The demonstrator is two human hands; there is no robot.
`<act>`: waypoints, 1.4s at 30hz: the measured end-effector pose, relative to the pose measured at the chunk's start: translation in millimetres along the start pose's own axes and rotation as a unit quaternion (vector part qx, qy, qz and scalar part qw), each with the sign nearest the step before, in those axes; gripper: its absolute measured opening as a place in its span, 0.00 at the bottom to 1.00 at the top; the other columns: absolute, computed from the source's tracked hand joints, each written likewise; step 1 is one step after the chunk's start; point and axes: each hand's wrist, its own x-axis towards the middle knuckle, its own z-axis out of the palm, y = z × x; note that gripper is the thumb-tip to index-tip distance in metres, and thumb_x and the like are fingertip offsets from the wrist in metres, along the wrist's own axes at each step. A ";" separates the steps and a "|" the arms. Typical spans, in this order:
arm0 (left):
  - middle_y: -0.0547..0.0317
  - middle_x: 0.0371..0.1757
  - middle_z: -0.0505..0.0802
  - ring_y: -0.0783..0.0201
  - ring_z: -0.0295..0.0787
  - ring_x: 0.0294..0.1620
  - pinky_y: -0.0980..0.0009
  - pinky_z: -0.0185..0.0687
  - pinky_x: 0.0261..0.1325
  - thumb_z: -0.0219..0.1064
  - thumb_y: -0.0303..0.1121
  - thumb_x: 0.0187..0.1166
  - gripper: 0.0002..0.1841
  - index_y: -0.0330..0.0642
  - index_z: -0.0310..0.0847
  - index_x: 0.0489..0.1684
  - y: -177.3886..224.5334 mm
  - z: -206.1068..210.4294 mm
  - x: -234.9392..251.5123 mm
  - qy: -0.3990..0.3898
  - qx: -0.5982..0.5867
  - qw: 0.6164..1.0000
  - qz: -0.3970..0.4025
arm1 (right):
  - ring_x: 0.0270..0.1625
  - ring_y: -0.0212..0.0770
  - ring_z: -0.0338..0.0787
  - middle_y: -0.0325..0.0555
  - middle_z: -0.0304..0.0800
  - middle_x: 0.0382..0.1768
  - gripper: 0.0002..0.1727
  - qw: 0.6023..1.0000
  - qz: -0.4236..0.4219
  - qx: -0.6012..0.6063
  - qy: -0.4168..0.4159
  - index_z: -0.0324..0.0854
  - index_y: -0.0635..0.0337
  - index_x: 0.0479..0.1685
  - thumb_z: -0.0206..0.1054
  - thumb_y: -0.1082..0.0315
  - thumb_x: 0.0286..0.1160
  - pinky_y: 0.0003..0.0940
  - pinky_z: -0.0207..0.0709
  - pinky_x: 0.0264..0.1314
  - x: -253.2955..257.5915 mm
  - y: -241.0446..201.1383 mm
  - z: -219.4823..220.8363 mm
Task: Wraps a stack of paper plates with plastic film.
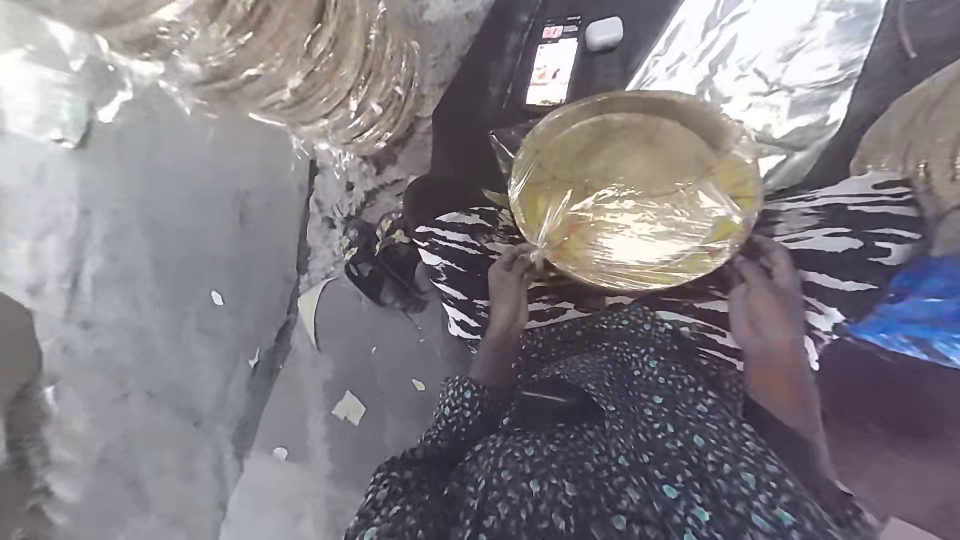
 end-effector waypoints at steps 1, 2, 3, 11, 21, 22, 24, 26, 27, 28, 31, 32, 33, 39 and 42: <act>0.58 0.36 0.89 0.70 0.88 0.33 0.72 0.88 0.46 0.52 0.17 0.85 0.10 0.28 0.78 0.53 5.7 -1.3 -1.5 -0.015 -0.047 0.998 -0.046 | 0.57 0.24 0.83 0.38 0.78 0.58 0.20 1.000 0.003 -0.001 0.001 0.67 0.62 0.73 0.53 0.77 0.82 0.24 0.79 0.62 -1.0 -0.1 -0.1; 0.57 0.40 0.90 0.69 0.89 0.36 0.72 0.88 0.49 0.51 0.18 0.86 0.11 0.28 0.76 0.59 10.1 -2.6 -2.9 -0.025 -0.082 0.993 -0.079 | 0.57 0.25 0.83 0.39 0.78 0.59 0.21 1.000 0.008 -0.004 0.003 0.67 0.62 0.73 0.53 0.77 0.83 0.24 0.79 0.62 -1.0 -0.2 0.2; 0.55 0.44 0.90 0.69 0.89 0.38 0.73 0.87 0.52 0.50 0.18 0.87 0.13 0.28 0.74 0.63 12.5 -4.0 -3.4 -0.029 -0.112 0.988 -0.102 | 0.57 0.25 0.83 0.41 0.78 0.60 0.21 1.000 0.013 -0.009 0.004 0.67 0.62 0.74 0.53 0.76 0.83 0.24 0.79 0.62 -0.6 -0.3 0.7; 0.55 0.44 0.90 0.71 0.88 0.39 0.73 0.86 0.49 0.60 0.17 0.81 0.12 0.25 0.78 0.60 -0.3 -2.1 -5.7 -0.001 0.028 1.000 0.001 | 0.63 0.26 0.81 0.48 0.76 0.66 0.25 0.999 -0.022 -0.030 -0.030 0.61 0.70 0.78 0.53 0.77 0.82 0.23 0.76 0.67 2.3 6.6 -4.1; 0.46 0.40 0.89 0.61 0.86 0.36 0.61 0.84 0.46 0.54 0.32 0.91 0.15 0.28 0.77 0.62 -22.6 19.0 8.5 0.124 0.150 0.977 0.084 | 0.59 0.26 0.80 0.51 0.76 0.62 0.20 0.998 -0.023 -0.047 -0.038 0.62 0.77 0.74 0.50 0.77 0.86 0.20 0.76 0.64 -5.3 1.5 2.0; 0.48 0.38 0.88 0.63 0.85 0.34 0.63 0.84 0.43 0.53 0.33 0.92 0.16 0.28 0.77 0.62 -22.0 21.4 10.7 0.130 0.139 0.979 0.076 | 0.60 0.28 0.80 0.53 0.75 0.63 0.21 0.997 -0.017 -0.061 -0.037 0.62 0.77 0.75 0.51 0.77 0.87 0.21 0.75 0.65 -6.2 1.0 2.1; 0.43 0.42 0.89 0.57 0.86 0.39 0.58 0.83 0.48 0.52 0.33 0.93 0.16 0.27 0.77 0.62 -19.8 23.3 12.2 0.130 0.169 0.974 0.080 | 0.61 0.33 0.81 0.58 0.76 0.64 0.21 0.994 -0.021 -0.107 -0.028 0.65 0.77 0.74 0.54 0.76 0.85 0.25 0.76 0.65 -5.2 0.5 0.1; 0.33 0.56 0.89 0.44 0.88 0.58 0.46 0.79 0.65 0.51 0.31 0.93 0.18 0.26 0.76 0.67 -14.7 25.2 6.8 0.114 0.236 0.961 0.085 | 0.67 0.43 0.80 0.66 0.75 0.69 0.24 0.978 -0.070 -0.197 -0.014 0.65 0.77 0.75 0.59 0.74 0.83 0.32 0.75 0.69 -3.8 -0.1 -7.0; 0.30 0.62 0.87 0.40 0.85 0.64 0.44 0.76 0.70 0.50 0.30 0.93 0.18 0.25 0.75 0.69 -12.3 27.3 3.8 0.106 0.261 0.955 0.089 | 0.70 0.51 0.79 0.72 0.73 0.72 0.27 0.960 -0.119 -0.253 -0.001 0.65 0.79 0.76 0.62 0.74 0.80 0.38 0.75 0.71 -2.6 -1.9 -10.7; 0.29 0.64 0.86 0.40 0.84 0.67 0.44 0.75 0.72 0.51 0.29 0.92 0.18 0.24 0.74 0.70 -10.3 28.4 1.0 0.102 0.277 0.951 0.094 | 0.72 0.61 0.79 0.80 0.70 0.73 0.29 0.937 -0.179 -0.301 0.010 0.66 0.83 0.74 0.65 0.74 0.77 0.43 0.76 0.72 -2.7 -6.3 -11.0; 0.34 0.55 0.89 0.47 0.89 0.56 0.49 0.81 0.64 0.52 0.30 0.92 0.17 0.26 0.76 0.67 -15.2 24.8 -1.4 0.117 0.248 0.957 0.093 | 0.72 0.71 0.78 0.85 0.74 0.68 0.28 0.886 -0.313 -0.335 -0.073 0.73 0.86 0.66 0.68 0.69 0.73 0.51 0.74 0.74 -22.4 -31.9 15.9; 0.36 0.54 0.90 0.51 0.89 0.53 0.51 0.82 0.62 0.52 0.31 0.92 0.17 0.26 0.76 0.67 -18.9 23.2 -0.4 0.122 0.223 0.963 0.091 | 0.69 0.71 0.82 0.81 0.80 0.65 0.27 0.873 -0.327 -0.333 -0.145 0.77 0.84 0.63 0.69 0.68 0.72 0.56 0.75 0.73 -30.7 -37.5 32.9; 0.40 0.52 0.90 0.55 0.89 0.51 0.55 0.84 0.60 0.51 0.31 0.92 0.17 0.27 0.76 0.66 -22.6 22.2 1.2 0.125 0.197 0.968 0.091 | 0.68 0.69 0.85 0.75 0.84 0.64 0.26 0.849 -0.331 -0.349 -0.221 0.81 0.78 0.63 0.71 0.63 0.73 0.59 0.76 0.72 -36.2 -39.7 52.8; 0.43 0.51 0.83 0.66 0.85 0.46 0.70 0.85 0.52 0.52 0.22 0.88 0.20 0.22 0.56 0.75 -26.6 28.2 4.6 0.136 0.079 0.982 0.103 | 0.75 0.66 0.79 0.64 0.76 0.76 0.29 0.706 -0.148 -0.572 -0.390 0.71 0.59 0.83 0.63 0.75 0.80 0.58 0.77 0.70 -35.4 -56.1 145.9; 0.40 0.49 0.84 0.65 0.84 0.46 0.70 0.82 0.53 0.55 0.22 0.85 0.21 0.19 0.57 0.73 -25.7 27.7 10.0 0.155 0.140 0.968 0.142 | 0.74 0.67 0.81 0.66 0.78 0.75 0.26 0.732 -0.156 -0.538 -0.387 0.75 0.62 0.80 0.60 0.76 0.80 0.56 0.77 0.69 -35.8 -58.1 144.0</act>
